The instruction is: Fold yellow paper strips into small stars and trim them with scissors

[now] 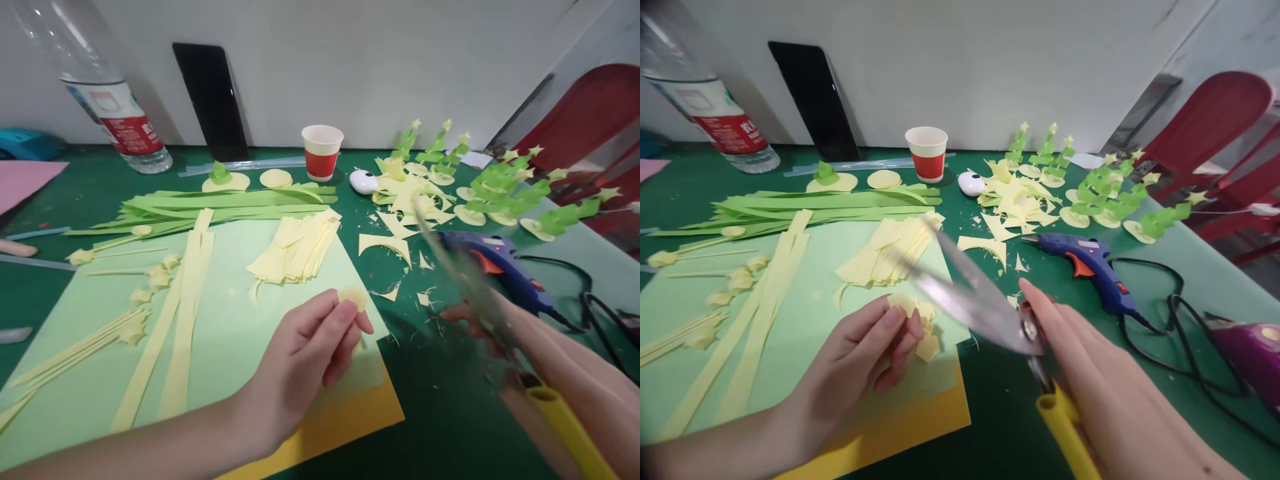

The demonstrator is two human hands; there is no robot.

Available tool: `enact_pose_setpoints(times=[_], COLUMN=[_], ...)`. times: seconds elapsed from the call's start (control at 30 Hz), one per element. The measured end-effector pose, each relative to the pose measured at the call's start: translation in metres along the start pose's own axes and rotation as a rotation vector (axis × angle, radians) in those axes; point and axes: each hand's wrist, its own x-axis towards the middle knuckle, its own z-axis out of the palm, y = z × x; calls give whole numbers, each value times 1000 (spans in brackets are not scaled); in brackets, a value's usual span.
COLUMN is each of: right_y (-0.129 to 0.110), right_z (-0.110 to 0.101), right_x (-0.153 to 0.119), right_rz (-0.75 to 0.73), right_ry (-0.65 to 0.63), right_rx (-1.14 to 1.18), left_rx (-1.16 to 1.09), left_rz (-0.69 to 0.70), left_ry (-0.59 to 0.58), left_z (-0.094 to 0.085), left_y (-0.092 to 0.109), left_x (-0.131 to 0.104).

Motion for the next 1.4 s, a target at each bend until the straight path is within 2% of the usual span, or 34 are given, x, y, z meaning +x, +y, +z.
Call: enact_pose_setpoints(times=[0.13, 0.43, 0.6, 0.9, 1.1, 1.4], right_y=[-11, -18, -19, -22, -21, -13], right_z=[1, 3, 1, 4, 3, 5], right_x=[1, 2, 2, 5, 5, 7], right_rz=[-109, -157, -154, -126, -170, -216], right_ry=[30, -15, -24, 7, 27, 113], right_rx=[-100, -413, -459, -449, -505, -436], left_rx=[-57, 50, 71, 54, 29, -20], left_rz=[13, 49, 97, -9, 3, 23], left_ry=[-22, -24, -34, 2, -6, -27], left_z=[-3, 0, 0, 0, -1, -3], left_y=[-1, 0, 0, 3, 1, -1], left_x=[2, 1, 0, 1, 2, 2])
